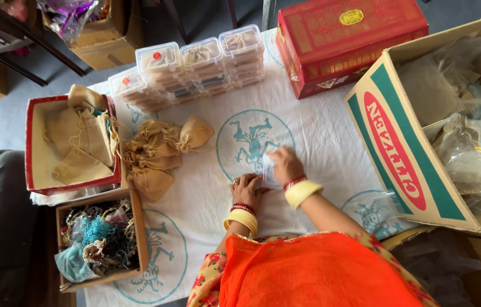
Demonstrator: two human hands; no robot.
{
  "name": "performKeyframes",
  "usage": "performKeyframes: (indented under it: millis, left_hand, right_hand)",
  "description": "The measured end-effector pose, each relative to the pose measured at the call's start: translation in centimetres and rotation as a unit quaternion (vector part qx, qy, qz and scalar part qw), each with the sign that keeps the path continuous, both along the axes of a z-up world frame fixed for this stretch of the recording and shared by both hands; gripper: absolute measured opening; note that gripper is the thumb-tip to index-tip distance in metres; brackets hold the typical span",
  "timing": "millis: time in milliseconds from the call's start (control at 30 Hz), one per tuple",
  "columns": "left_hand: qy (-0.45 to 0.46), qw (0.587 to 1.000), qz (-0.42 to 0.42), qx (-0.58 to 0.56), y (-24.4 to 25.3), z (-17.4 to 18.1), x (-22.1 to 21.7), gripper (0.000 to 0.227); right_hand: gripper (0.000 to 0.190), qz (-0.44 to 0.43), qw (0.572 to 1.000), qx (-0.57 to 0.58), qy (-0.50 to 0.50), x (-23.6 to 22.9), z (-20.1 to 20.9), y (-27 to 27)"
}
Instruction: Sorting and packaging small decorative items or jewelry into small bags and boxes on a work table.
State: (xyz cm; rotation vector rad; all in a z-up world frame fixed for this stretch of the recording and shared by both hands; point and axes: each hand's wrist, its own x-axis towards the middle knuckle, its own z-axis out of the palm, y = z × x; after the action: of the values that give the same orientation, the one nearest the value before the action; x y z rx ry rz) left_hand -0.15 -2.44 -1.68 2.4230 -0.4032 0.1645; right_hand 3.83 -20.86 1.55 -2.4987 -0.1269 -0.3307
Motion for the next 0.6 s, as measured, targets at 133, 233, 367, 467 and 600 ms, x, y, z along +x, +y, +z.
performKeyframes:
  millis: [133, 233, 367, 467, 600]
  left_hand:
    - [0.014, 1.0, -0.004, 0.012, 0.1, 0.5, 0.0, 0.044]
    - [0.01, 1.0, 0.003, -0.003, -0.2, 0.2, 0.1, 0.044]
    - [0.046, 0.999, 0.005, 0.022, 0.1, -0.1, -0.1, 0.044]
    - [0.044, 0.999, 0.003, 0.02, 0.1, 0.5, 0.0, 0.045]
    - [0.039, 0.999, 0.002, 0.004, -0.2, 1.0, -0.1, 0.045]
  right_hand:
    - [0.038, -0.072, 0.997, 0.037, -0.014, 1.1, 0.2, 0.5]
    - [0.046, 0.021, 0.999, -0.016, -0.018, -2.2, -1.6, 0.7]
    - [0.046, 0.139, 0.99, -0.002, -0.031, -5.9, -0.4, 0.9]
    - [0.046, 0.128, 0.992, -0.017, -0.008, -3.2, -0.5, -0.2]
    - [0.042, -0.01, 1.0, 0.003, 0.008, 1.6, 0.6, -0.6]
